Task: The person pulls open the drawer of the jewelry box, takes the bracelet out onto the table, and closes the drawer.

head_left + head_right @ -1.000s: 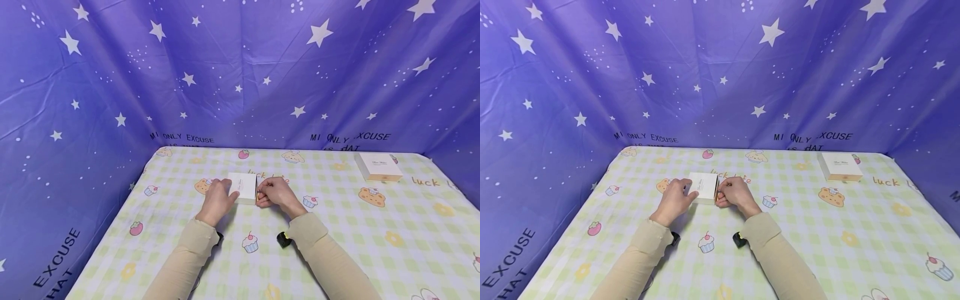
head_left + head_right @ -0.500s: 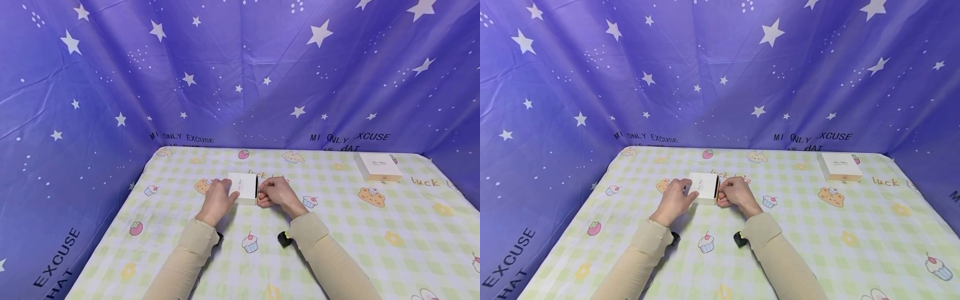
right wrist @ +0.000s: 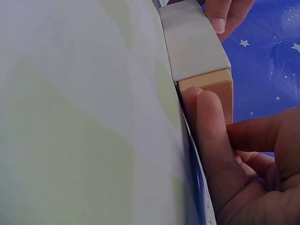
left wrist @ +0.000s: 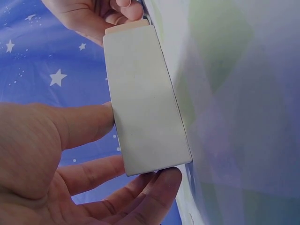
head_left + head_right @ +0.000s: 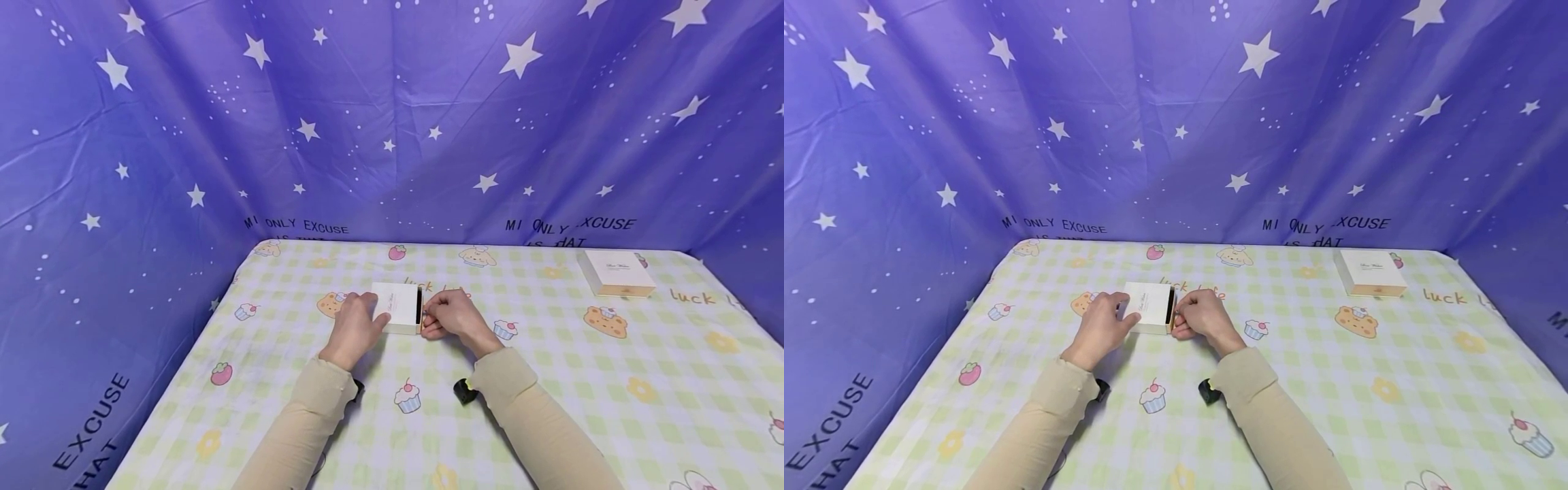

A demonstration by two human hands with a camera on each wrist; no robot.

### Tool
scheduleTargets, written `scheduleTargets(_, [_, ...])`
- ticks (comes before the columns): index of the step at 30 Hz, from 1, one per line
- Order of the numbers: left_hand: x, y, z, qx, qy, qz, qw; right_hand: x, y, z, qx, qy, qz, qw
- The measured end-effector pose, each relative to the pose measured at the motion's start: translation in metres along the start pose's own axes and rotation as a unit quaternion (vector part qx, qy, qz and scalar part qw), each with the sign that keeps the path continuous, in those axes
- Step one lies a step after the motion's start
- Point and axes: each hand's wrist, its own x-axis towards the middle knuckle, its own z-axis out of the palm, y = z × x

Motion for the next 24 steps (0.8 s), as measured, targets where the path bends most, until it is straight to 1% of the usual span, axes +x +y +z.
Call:
scheduleTargets(3, [0.0, -0.0003, -0.0002, 0.004, 0.004, 0.007, 1.0, -0.0003, -0.0001, -0.0005, 0.001, -0.001, 0.0, 1.0])
scheduleTargets(15, [0.0005, -0.0019, 0.0014, 0.015, 0.008, 0.012, 0.9998, -0.0016, -0.0003, -0.0036, -0.003, 0.0, 0.006, 1.0])
scheduleTargets(24, [0.0001, -0.0014, 0.0013, 0.008, 0.009, 0.017, 0.9998, -0.0023, -0.0004, -0.0059, -0.006, 0.007, 0.012, 1.0])
